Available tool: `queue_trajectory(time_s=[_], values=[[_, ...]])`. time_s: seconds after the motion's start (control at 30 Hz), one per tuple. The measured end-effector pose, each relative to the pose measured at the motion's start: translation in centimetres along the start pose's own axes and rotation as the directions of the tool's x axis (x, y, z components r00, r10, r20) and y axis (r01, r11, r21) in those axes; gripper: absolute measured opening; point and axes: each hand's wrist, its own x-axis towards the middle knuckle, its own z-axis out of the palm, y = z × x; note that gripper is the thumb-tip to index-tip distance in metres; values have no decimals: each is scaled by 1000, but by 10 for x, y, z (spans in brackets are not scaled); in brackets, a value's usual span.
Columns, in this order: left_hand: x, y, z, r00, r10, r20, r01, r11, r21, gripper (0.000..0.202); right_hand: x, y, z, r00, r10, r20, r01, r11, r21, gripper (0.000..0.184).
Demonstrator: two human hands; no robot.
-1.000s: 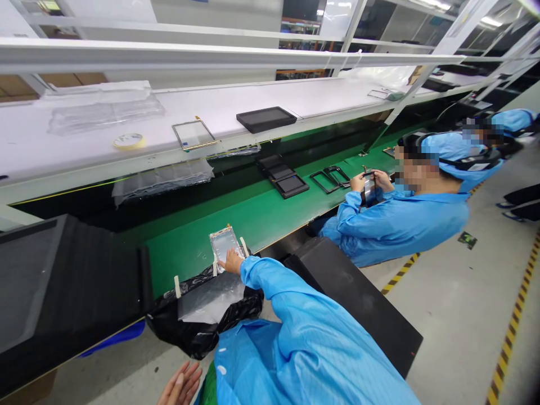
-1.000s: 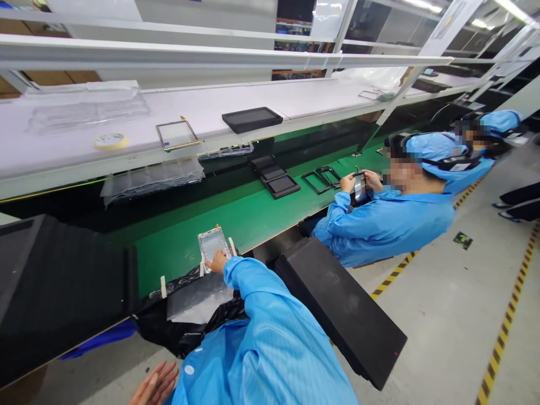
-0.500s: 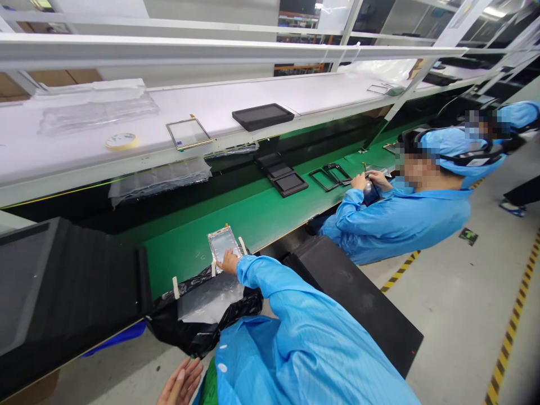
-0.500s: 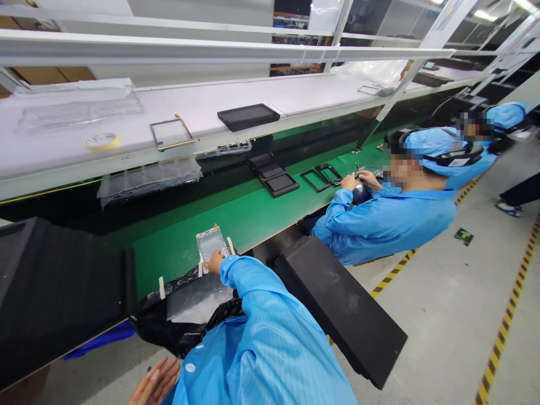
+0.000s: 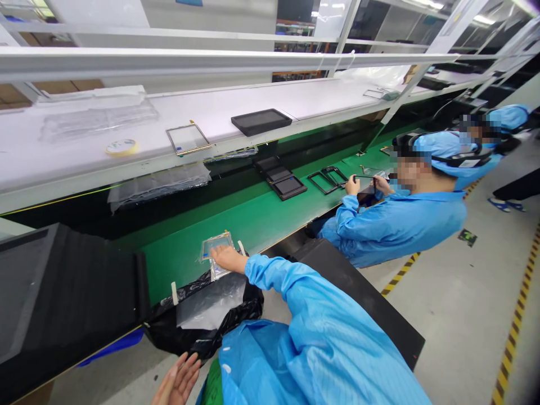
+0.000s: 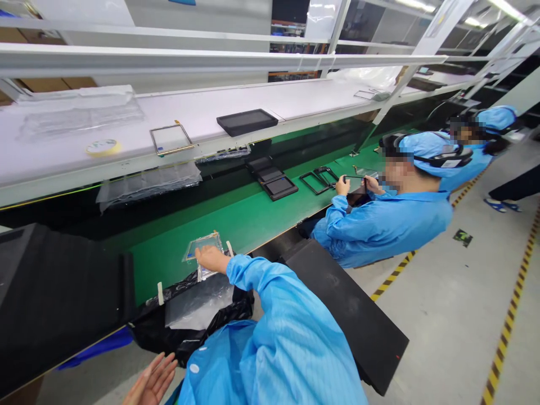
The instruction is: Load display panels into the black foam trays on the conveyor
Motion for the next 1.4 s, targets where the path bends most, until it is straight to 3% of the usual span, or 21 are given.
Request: queue_trajectory(time_s=[0.07,0.17,0.27,0.37,0.5,0.57,0.67,0.8,0.9,0.97,1.03,1.13,1.2,1.23,1.27,1.3,1.33,1.4], values=[[-1,15,21,997,38,63,-34,997,-67,60,-17,-19,-17,995,-46,-93,49,998,34,40],[-5,41,61,978,103,182,-74,984,-160,57,-58,-70,-35,953,-174,-246,204,974,99,36],[-5,58,85,978,89,191,-64,989,-131,61,-97,-116,-49,909,-280,-308,324,940,104,31],[1,60,84,986,-11,166,13,1000,-9,64,-115,-131,-61,874,-374,-309,424,898,114,35],[1,54,69,979,-144,146,139,989,45,77,-117,-122,-76,866,-420,-270,486,833,263,48],[-9,54,69,971,-153,182,151,988,29,79,-119,-119,-84,870,-418,-261,489,801,346,51],[-32,59,76,955,-101,278,107,994,-8,72,-123,-125,-93,883,-395,-253,469,741,481,43],[-54,74,80,902,26,431,-3,999,-53,59,-127,-138,-98,910,-337,-244,414,681,604,23],[-61,78,71,863,76,500,-43,996,-76,67,-128,-154,-98,941,-273,-202,335,654,679,23],[-63,76,62,834,94,543,-51,994,-93,80,-127,-167,-101,981,-151,-123,190,606,772,17],[-67,72,53,807,107,581,-77,994,-75,95,-121,-177,-106,1000,4,-30,24,505,863,11],[-74,66,40,776,106,622,-135,991,-1,103,-107,-172,-120,983,178,40,-84,245,966,14],[-79,64,32,756,82,650,-149,988,49,97,-100,-146,-132,920,386,66,-82,27,996,18],[-81,63,27,745,71,664,-154,986,67,93,-99,-127,-139,850,521,74,-51,-59,997,20],[-83,63,23,737,64,673,-159,984,81,88,-100,-104,-147,747,661,70,4,-109,994,23],[-85,63,18,734,61,677,-166,982,92,83,-104,-82,-154,622,783,35,77,-106,991,26],[-87,63,13,736,60,674,-173,980,101,77,-111,-60,-162,483,875,-29,150,-50,987,29],[-88,65,4,754,69,653,-187,976,112,64,-127,-30,-174,217,958,-189,183,150,972,32]])
